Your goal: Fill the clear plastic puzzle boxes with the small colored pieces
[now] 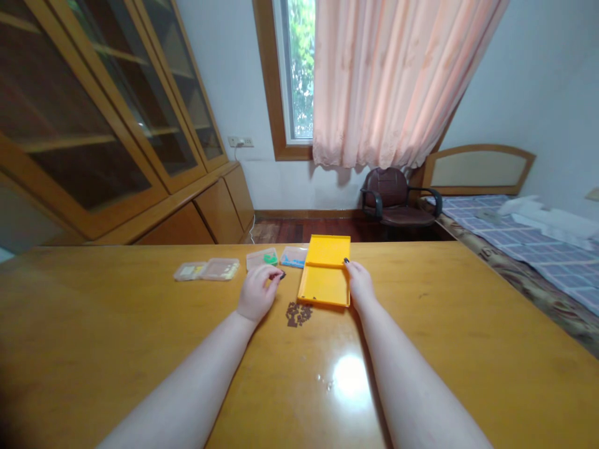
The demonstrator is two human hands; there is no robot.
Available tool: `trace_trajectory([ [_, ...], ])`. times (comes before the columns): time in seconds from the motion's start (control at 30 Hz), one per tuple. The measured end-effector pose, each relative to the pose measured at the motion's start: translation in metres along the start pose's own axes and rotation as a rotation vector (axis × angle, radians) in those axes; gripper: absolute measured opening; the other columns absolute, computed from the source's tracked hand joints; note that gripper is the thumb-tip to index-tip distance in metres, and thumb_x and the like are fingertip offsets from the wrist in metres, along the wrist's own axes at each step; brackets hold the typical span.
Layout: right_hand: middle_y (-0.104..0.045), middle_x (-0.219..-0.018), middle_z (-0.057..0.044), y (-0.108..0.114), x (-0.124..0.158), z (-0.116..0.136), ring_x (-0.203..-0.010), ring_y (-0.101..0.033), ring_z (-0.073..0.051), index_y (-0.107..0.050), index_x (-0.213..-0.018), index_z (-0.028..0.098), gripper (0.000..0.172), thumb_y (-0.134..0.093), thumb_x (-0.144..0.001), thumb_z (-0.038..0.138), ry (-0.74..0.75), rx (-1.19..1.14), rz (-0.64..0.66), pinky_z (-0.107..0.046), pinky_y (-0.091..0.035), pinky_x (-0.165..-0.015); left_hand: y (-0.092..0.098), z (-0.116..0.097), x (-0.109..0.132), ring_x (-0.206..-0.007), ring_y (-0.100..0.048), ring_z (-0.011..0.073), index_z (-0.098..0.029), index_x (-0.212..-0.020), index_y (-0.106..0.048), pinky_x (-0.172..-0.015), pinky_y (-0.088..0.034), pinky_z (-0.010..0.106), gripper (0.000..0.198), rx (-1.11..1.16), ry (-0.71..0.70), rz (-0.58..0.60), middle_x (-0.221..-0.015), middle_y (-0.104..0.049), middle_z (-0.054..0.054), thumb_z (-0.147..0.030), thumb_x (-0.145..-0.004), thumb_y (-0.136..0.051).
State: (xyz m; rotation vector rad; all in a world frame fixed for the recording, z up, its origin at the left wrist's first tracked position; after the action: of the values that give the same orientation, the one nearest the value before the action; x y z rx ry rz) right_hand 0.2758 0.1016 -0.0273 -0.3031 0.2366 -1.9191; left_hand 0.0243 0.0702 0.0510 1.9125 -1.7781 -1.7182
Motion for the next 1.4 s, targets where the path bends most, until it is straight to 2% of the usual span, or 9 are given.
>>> trace_trajectory([
  [0.07,-0.068,-0.072,-0.003,-0.006,0.002,-0.001,-0.067,-0.063,-0.020,-0.064,-0.074,0.017,0.024,-0.066,-0.059,0.036,-0.023,0.030,0.070,-0.030,-0.050,-0.063,0.000,-0.009,0.000,-0.084,-0.056,0.0157,-0.020,-0.086,-0.060,-0.079,-0.041,0.031,0.013,0.019,-0.075,0.038,-0.084,-0.065,0.003,-0.026,-0.084,-0.049],
  [0.13,-0.068,-0.071,-0.004,-0.009,0.004,-0.003,-0.065,-0.064,-0.021,-0.064,-0.074,0.017,0.025,-0.067,-0.058,0.036,-0.056,0.054,0.108,-0.031,-0.049,-0.062,-0.011,-0.014,0.002,-0.095,-0.055,0.0172,-0.023,-0.101,-0.058,-0.085,-0.040,0.033,0.020,0.031,-0.108,0.182,-0.100,-0.064,0.003,-0.028,-0.083,-0.051],
  [0.2,-0.068,-0.071,-0.005,-0.011,0.006,-0.003,-0.065,-0.064,-0.022,-0.064,-0.074,0.016,0.024,-0.068,-0.059,0.035,-0.078,0.047,0.117,-0.031,-0.049,-0.061,-0.023,-0.013,0.003,-0.108,-0.050,0.0191,-0.024,-0.119,-0.048,-0.092,-0.037,0.036,0.037,0.045,-0.087,0.309,-0.119,-0.056,0.005,-0.027,-0.082,-0.052],
  [0.27,-0.068,-0.071,-0.005,-0.011,0.007,-0.001,-0.064,-0.064,-0.021,-0.064,-0.073,0.016,0.021,-0.067,-0.060,0.033,-0.079,0.021,0.094,-0.031,-0.050,-0.061,-0.028,-0.008,0.003,-0.116,-0.044,0.0195,-0.023,-0.126,-0.041,-0.097,-0.035,0.037,0.045,0.070,-0.035,0.341,-0.128,-0.049,0.006,-0.025,-0.083,-0.050],
  [0.37,-0.068,-0.070,-0.004,-0.006,0.006,0.002,-0.064,-0.064,-0.020,-0.063,-0.071,0.016,0.015,-0.064,-0.063,0.029,-0.049,-0.022,0.016,-0.030,-0.051,-0.060,-0.031,0.005,0.003,-0.109,-0.049,0.0184,-0.021,-0.115,-0.051,-0.094,-0.038,0.035,0.032,0.090,0.052,0.330,-0.117,-0.056,0.005,-0.020,-0.083,-0.045],
  [0.53,-0.068,-0.073,-0.003,0.007,-0.003,-0.002,-0.067,-0.065,-0.020,-0.061,-0.074,0.016,0.013,-0.059,-0.066,0.026,-0.033,-0.146,-0.103,-0.031,-0.053,-0.063,-0.043,0.018,0.009,-0.084,-0.056,0.0164,-0.020,-0.085,-0.063,-0.079,-0.043,0.030,0.014,0.068,0.091,0.495,-0.086,-0.063,0.003,-0.023,-0.080,-0.051],
  [0.77,-0.068,-0.075,-0.003,0.012,-0.014,-0.012,-0.074,-0.065,-0.021,-0.060,-0.081,0.018,0.017,-0.059,-0.068,0.029,-0.031,-0.188,-0.082,-0.034,-0.055,-0.067,-0.046,0.020,0.015,-0.077,-0.055,0.0138,-0.020,-0.078,-0.063,-0.072,-0.041,0.025,0.008,0.140,0.085,0.620,-0.080,-0.062,0.000,-0.026,-0.072,-0.061],
  [1.1,-0.069,-0.081,-0.004,0.013,-0.013,-0.015,-0.075,-0.066,-0.021,-0.061,-0.082,0.017,0.019,-0.060,-0.067,0.029,-0.040,-0.194,-0.090,-0.034,-0.055,-0.069,-0.047,0.021,0.014,-0.074,-0.054,0.0144,-0.019,-0.076,-0.062,-0.069,-0.042,0.025,0.012,0.078,0.163,0.568,-0.079,-0.060,0.001,-0.027,-0.077,-0.053],
  [1.4,-0.069,-0.078,-0.004,0.012,-0.012,-0.014,-0.073,-0.065,-0.021,-0.062,-0.080,0.016,0.019,-0.061,-0.066,0.029,-0.043,-0.166,-0.091,-0.034,-0.054,-0.068,-0.049,0.021,0.014,-0.073,-0.054,0.0148,-0.019,-0.075,-0.061,-0.067,-0.041,0.025,0.010,0.049,0.153,0.596,-0.078,-0.061,0.001,-0.028,-0.074,-0.058],
])
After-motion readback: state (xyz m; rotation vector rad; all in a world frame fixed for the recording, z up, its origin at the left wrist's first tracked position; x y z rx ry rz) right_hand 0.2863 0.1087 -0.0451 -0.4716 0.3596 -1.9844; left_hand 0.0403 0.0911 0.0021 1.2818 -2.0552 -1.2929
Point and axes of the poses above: each hand's wrist, its own x-axis away from the middle knuckle, its own y-axis out of the back of the hand, z = x × y, the point moved 7 cm from there along -x, towards the middle knuckle
